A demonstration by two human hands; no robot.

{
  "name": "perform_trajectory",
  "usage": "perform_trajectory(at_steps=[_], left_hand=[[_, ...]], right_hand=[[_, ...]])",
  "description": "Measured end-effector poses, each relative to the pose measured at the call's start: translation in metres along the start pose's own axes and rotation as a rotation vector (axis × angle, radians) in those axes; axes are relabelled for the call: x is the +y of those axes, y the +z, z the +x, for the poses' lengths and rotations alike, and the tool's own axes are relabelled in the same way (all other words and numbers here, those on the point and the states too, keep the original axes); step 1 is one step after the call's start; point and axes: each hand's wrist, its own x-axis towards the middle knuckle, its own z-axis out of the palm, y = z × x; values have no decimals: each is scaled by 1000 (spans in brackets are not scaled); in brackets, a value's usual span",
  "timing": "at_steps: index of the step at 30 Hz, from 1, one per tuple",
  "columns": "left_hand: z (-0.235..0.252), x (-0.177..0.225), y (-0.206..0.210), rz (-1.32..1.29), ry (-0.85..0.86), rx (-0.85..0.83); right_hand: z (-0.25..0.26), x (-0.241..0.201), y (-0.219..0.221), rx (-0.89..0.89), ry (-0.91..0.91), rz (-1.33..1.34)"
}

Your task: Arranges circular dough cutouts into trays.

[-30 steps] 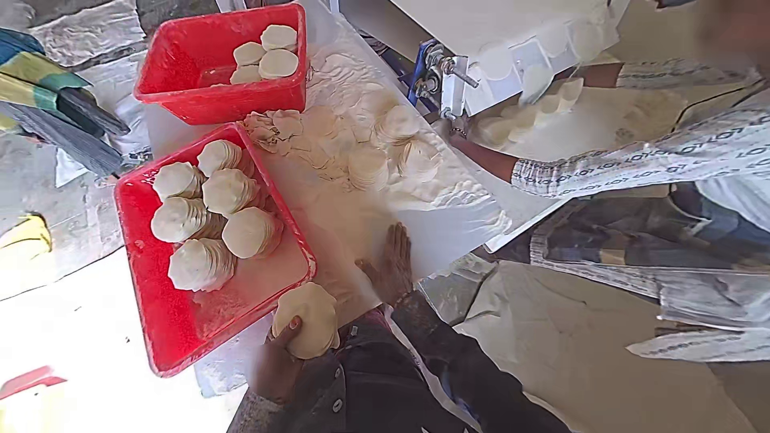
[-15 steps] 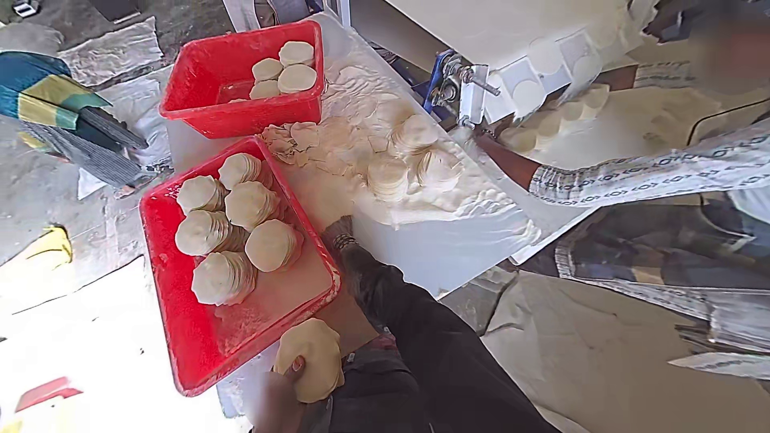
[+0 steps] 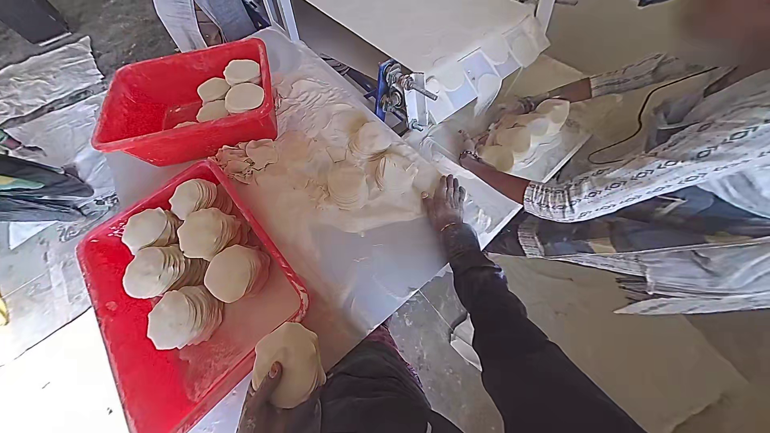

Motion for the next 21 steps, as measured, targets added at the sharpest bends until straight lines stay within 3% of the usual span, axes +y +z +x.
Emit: perform_trajectory(at_steps=[2, 6, 9, 11, 12, 14, 16, 17, 19, 21], left_hand=[[0, -3, 5, 9, -4, -17], [1, -6, 13, 43, 3, -18], [8, -8, 22, 37, 20, 19], [13, -5, 30, 30, 28, 29], [15, -1, 35, 20, 30, 25], [15, 10, 46, 38, 39, -4], [15, 27, 58, 87, 72, -72], [16, 35, 65, 111, 92, -126], [16, 50, 75, 155, 155, -269], [20, 63, 78, 225, 241, -387]], right_hand=[[-8, -9, 15, -7, -67, -57], [-77, -86, 36, -149, -150, 37], [-126, -146, 49, -372, -322, 157], [-138, -176, 38, -538, -408, 425], [-139, -187, 21, -553, -380, 572], [-141, -199, -11, -407, -339, 811], [-142, -207, -35, -330, -403, 989], [-145, -210, -44, -403, -439, 1072], [-154, -218, -57, -740, -424, 1253], [-171, -226, -62, -1089, -220, 1448]])
